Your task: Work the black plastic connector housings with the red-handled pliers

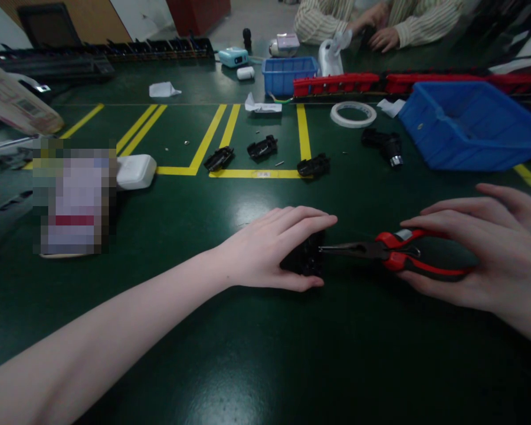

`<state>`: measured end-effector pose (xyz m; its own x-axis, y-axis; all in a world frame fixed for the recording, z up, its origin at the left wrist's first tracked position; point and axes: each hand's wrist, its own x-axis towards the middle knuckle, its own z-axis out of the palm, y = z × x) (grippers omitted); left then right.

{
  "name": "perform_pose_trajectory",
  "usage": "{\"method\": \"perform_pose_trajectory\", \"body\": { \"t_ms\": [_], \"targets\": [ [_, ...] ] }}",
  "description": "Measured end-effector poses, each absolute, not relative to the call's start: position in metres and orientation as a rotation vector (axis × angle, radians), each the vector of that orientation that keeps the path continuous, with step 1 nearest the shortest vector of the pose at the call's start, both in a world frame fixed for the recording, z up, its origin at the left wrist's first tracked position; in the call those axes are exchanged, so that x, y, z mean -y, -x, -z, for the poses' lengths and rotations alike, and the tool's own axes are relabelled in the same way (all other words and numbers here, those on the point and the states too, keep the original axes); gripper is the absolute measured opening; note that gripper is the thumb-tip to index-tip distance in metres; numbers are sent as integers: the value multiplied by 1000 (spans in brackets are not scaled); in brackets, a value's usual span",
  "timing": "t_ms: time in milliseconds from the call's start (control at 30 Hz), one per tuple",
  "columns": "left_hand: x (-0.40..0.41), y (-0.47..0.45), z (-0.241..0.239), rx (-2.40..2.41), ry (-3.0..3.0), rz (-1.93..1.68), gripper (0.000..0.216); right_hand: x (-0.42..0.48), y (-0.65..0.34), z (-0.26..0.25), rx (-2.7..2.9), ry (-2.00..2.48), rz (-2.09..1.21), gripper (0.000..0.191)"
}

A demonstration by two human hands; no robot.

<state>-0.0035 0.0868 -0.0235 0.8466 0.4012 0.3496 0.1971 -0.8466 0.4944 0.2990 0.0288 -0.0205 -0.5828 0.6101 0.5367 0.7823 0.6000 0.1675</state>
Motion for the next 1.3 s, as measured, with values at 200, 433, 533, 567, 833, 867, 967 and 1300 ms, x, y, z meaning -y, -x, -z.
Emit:
{"method": "perform_pose_trajectory", "body": {
  "t_ms": [200,433,533,567,833,867,967,1300],
  "targets": [
    [-86,3,21,-425,-2587,-598,66,-30,-298,21,2410,1080,558,38],
    [-86,3,20,-409,-2611,-546,65,-30,-298,19,2443,1036,583,39],
    [-86,3,20,-414,-2615,-530,65,-30,-298,20,2422,1049,557,39],
    [-86,3,20,-412,-2617,-529,65,-30,-298,20,2422,1056,547,40],
    [-87,3,22,-394,-2623,-549,65,-31,-299,21,2429,1067,554,41],
    [-87,3,22,-402,-2614,-549,65,-30,-299,21,2428,1060,558,41],
    [-88,3,23,-422,-2587,-539,68,-30,-299,20,2432,1043,583,42],
    [-87,3,22,-427,-2608,-547,66,-30,-300,21,2458,1039,613,43]
  ]
}}
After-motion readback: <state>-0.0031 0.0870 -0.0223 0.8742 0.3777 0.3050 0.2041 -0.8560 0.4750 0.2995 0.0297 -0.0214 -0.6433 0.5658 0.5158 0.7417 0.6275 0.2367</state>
